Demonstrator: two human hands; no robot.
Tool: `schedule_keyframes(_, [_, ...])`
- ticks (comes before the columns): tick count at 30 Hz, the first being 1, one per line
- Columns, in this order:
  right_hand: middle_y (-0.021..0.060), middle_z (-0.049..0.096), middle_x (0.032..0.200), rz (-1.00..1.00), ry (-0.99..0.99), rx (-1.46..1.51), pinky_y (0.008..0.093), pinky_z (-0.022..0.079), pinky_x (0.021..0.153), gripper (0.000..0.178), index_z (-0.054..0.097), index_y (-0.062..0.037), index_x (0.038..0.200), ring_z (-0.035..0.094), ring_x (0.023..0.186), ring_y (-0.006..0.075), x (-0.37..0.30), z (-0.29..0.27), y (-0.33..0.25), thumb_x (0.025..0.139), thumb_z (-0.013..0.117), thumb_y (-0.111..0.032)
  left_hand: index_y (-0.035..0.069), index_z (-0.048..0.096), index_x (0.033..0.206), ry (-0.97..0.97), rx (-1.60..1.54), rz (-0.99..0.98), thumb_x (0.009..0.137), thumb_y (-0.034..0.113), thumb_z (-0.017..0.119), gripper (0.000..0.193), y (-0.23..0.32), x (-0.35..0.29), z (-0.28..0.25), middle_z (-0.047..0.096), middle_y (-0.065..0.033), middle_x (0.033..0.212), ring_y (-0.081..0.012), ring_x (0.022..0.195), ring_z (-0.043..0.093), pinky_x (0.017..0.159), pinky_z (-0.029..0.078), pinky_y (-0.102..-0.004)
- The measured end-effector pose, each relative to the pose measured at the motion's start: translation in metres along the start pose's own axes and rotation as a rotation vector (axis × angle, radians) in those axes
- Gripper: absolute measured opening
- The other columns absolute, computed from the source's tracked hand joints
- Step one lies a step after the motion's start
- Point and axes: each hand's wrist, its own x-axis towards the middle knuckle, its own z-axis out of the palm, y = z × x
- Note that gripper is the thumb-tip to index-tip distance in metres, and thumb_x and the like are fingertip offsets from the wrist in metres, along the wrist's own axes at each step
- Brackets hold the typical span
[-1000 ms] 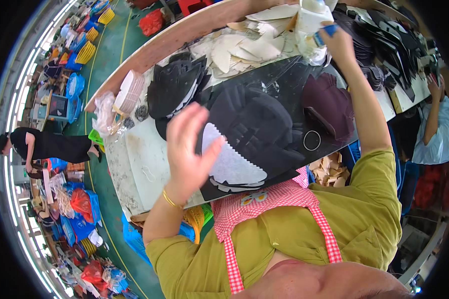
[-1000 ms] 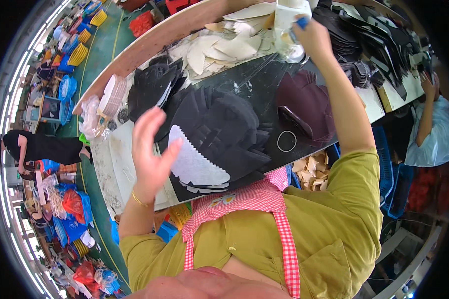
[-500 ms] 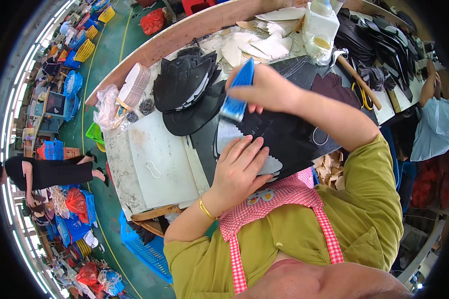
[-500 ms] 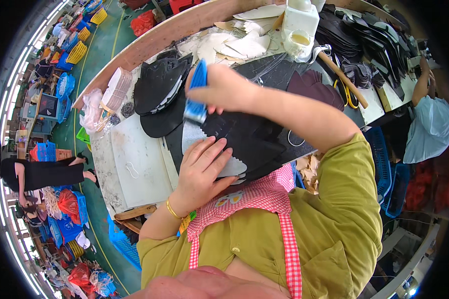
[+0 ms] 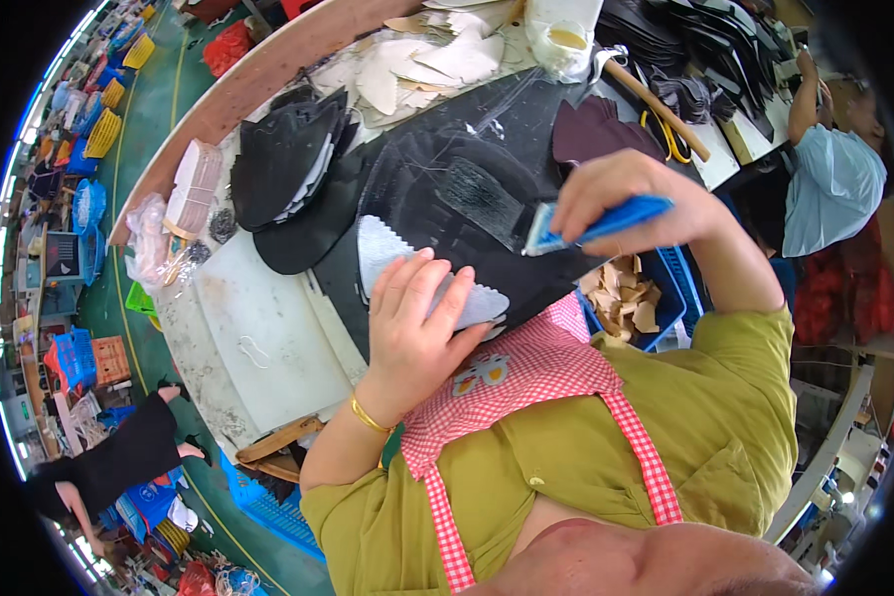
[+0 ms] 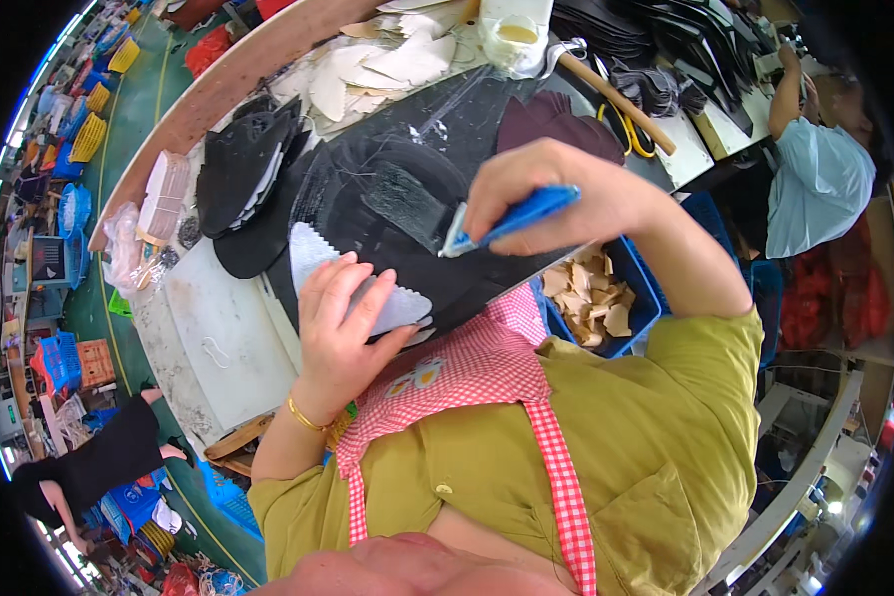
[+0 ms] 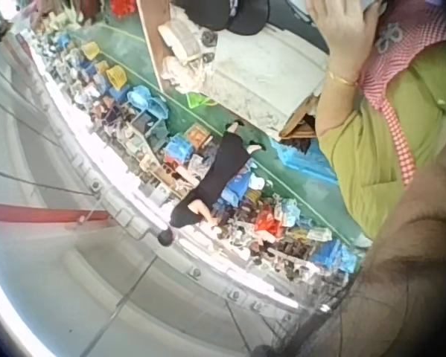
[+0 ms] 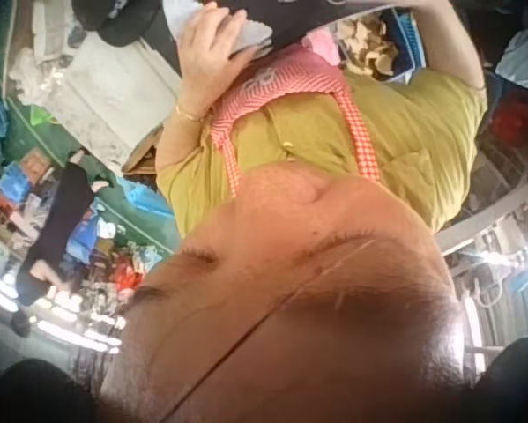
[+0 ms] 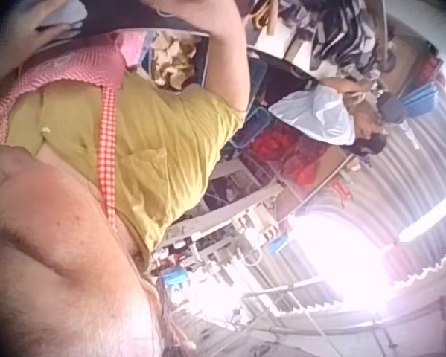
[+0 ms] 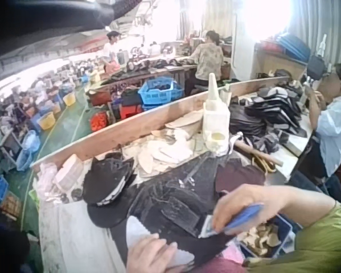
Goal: The person applies adhesive onto shoe components using a handheld applicator and presses the pieces together on the workbench.
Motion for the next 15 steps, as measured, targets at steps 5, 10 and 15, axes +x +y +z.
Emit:
schedule_keyframes(5, [0.0135,0.068,0.092,-0.074,0.426,-0.330,0.0357,0.054,0.068,0.029,0.068,-0.0015,0.109,0.067,0.079,0.0298,-0.022,0.064,-0.018,0.080,0.075,-0.002,0.001,0.067,0.108,0.016,0.040,-0.017,0.059,0.018,0.088,0.057,0.005,0.009,0.007,0.060,-0.0141,0.118,-0.0356,0.119,0.055,0.103,0.042,-0.0503])
schedule_keyframes(10, [0.0131,0.066,0.095,-0.197,0.490,-0.146,0.0338,0.054,0.068,0.026,0.065,-0.0019,0.109,0.066,0.079,0.0284,-0.045,0.116,0.014,0.084,0.070,0.000,0.001,0.065,0.106,0.002,0.086,0.026,0.060,0.018,0.087,0.054,0.007,0.006,0.010,0.060,-0.0142,0.117,-0.0358,0.119,0.055,0.103,0.042,-0.0518])
schedule_keyframes(15, [0.0011,0.062,0.072,0.461,1.139,0.287,0.0202,0.039,0.041,0.013,0.063,-0.0027,0.107,0.054,0.048,0.0046,-0.071,0.070,0.022,0.095,0.064,-0.007,0.000,0.065,0.104,0.015,0.075,0.042,0.062,0.017,0.087,0.051,0.004,0.008,0.006,0.060,-0.0147,0.117,-0.0359,0.119,0.055,0.103,0.041,-0.0524])
